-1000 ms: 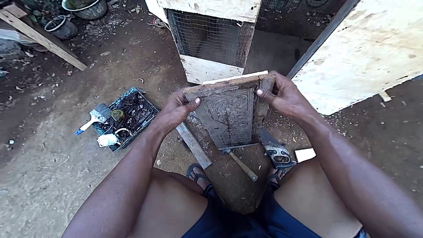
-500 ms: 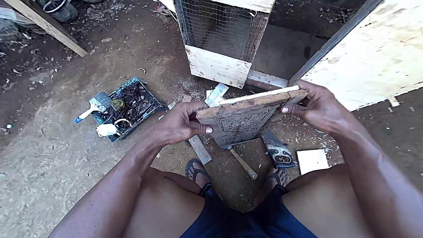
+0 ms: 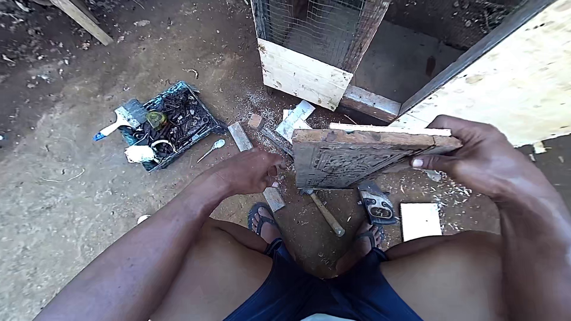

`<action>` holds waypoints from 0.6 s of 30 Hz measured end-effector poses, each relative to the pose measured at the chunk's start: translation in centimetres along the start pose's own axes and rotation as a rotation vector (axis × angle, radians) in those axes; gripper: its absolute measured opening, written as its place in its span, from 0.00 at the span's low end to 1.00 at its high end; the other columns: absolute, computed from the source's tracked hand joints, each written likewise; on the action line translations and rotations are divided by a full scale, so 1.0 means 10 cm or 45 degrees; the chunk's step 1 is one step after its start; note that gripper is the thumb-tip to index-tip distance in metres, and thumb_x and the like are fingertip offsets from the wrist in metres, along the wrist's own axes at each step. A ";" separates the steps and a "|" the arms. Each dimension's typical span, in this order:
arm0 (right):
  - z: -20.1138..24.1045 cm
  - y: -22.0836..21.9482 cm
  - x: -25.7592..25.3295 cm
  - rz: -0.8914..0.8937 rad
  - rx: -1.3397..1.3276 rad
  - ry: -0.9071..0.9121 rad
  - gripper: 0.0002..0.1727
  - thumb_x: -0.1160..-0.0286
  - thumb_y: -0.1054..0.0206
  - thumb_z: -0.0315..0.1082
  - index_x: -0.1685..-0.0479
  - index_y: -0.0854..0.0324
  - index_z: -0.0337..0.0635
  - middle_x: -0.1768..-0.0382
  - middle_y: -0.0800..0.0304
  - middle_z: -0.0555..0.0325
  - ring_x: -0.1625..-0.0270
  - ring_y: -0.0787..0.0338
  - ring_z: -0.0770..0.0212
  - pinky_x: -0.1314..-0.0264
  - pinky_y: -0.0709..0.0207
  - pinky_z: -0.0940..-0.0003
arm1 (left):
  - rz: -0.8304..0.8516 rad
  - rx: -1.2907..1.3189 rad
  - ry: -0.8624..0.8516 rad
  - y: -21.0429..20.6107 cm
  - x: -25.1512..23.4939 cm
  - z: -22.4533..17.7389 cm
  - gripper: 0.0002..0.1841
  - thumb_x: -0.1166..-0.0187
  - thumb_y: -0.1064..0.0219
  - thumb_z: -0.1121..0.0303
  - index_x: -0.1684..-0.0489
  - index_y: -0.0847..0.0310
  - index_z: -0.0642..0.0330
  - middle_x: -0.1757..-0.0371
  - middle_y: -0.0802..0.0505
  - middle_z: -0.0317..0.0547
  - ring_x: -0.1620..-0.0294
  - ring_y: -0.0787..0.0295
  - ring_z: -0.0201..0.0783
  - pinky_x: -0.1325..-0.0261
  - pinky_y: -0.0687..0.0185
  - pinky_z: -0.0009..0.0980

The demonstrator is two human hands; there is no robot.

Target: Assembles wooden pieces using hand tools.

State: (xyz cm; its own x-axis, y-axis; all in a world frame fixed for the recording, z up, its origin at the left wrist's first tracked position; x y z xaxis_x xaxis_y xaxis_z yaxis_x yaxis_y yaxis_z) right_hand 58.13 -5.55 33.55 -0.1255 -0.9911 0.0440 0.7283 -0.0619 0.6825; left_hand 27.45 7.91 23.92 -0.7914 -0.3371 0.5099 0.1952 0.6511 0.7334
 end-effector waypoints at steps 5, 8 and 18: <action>0.09 -0.02 0.13 0.077 0.087 0.004 0.19 0.53 0.14 0.42 0.59 0.13 0.59 0.64 0.06 0.72 0.64 0.07 0.71 0.64 0.10 0.69 | 0.411 -0.342 0.211 -0.58 0.16 -0.04 0.19 0.19 0.29 0.55 0.35 0.15 0.52 0.51 0.07 0.49 0.47 0.09 0.52 0.45 0.14 0.57; -0.01 -0.03 0.26 0.123 0.077 0.060 0.21 0.49 0.16 0.51 0.54 0.10 0.60 0.57 0.04 0.71 0.57 0.05 0.70 0.56 0.08 0.68 | 0.411 -0.317 0.205 -0.62 0.25 -0.10 0.17 0.18 0.31 0.57 0.37 0.16 0.52 0.51 0.07 0.49 0.47 0.08 0.52 0.46 0.13 0.55; 0.16 -0.22 0.55 0.314 -0.077 0.368 0.15 0.36 0.18 0.46 0.55 0.11 0.52 0.45 0.05 0.57 0.41 0.05 0.53 0.37 0.08 0.54 | 0.272 -0.348 0.184 -0.60 0.47 -0.16 0.20 0.14 0.38 0.47 0.42 0.17 0.54 0.58 0.09 0.50 0.55 0.08 0.54 0.53 0.14 0.53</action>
State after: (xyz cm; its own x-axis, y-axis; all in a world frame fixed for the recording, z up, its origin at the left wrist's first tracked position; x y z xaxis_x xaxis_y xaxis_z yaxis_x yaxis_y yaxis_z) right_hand 54.78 -10.71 33.50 0.2474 -0.9688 -0.0115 0.7522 0.1846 0.6326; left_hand 23.42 1.33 22.63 -0.6298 -0.3184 0.7085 0.5101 0.5184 0.6863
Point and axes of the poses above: each hand's wrist, its own x-axis away from the middle knuckle, its own y-axis out of the back of the hand, z = x × y, the point moved 10 cm from there along -x, towards the middle knuckle
